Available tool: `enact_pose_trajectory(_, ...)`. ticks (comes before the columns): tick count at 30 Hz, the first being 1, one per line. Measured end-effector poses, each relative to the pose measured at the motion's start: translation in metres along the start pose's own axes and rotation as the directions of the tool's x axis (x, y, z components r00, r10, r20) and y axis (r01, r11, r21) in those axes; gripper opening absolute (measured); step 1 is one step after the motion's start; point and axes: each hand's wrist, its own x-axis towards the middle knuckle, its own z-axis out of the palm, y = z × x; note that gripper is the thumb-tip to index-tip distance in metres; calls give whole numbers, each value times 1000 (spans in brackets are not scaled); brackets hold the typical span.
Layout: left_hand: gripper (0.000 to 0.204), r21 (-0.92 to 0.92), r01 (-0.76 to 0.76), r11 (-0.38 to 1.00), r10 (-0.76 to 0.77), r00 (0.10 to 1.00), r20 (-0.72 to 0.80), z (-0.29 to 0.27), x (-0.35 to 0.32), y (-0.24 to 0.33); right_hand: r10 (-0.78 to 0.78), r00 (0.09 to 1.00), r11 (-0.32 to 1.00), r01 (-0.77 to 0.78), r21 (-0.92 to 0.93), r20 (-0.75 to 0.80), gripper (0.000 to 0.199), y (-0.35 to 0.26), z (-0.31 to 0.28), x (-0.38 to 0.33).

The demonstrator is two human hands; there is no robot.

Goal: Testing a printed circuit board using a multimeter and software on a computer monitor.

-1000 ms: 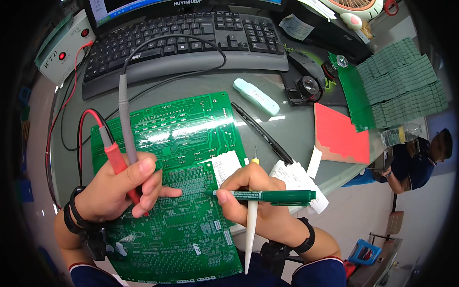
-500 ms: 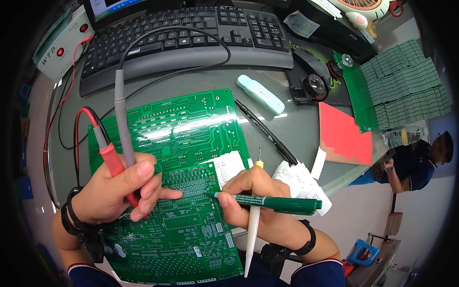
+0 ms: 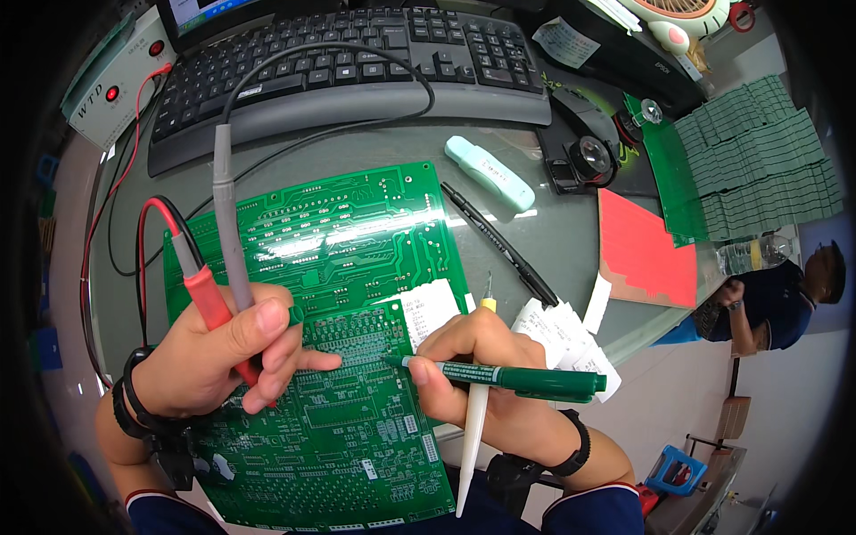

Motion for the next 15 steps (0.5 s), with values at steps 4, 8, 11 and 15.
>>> enact_pose_trajectory(4, 44, 3, -2, 1000, 2, 1000, -1, 0, 0, 0, 0, 997, 999, 4, -53, 75, 23, -2, -2, 2)
enact_pose_trajectory(8, 44, 4, 3, 1000, -3, 1000, -1, 0, 0, 0, 4, 999, 999, -3, -39, 36, 22, -2, -1, 0)
enact_pose_trajectory(11, 44, 12, 6, 1000, -6, 1000, -4, -1, 0, -1, 24, 1000, 1000, -24, -1, 5, 21, -1, 0, 0)
enact_pose_trajectory(15, 45, 14, 1, 1000, -1, 1000, -8, -1, 0, 1, 36, 999, 997, -35, 66, -12, 21, 0, 1, -1)
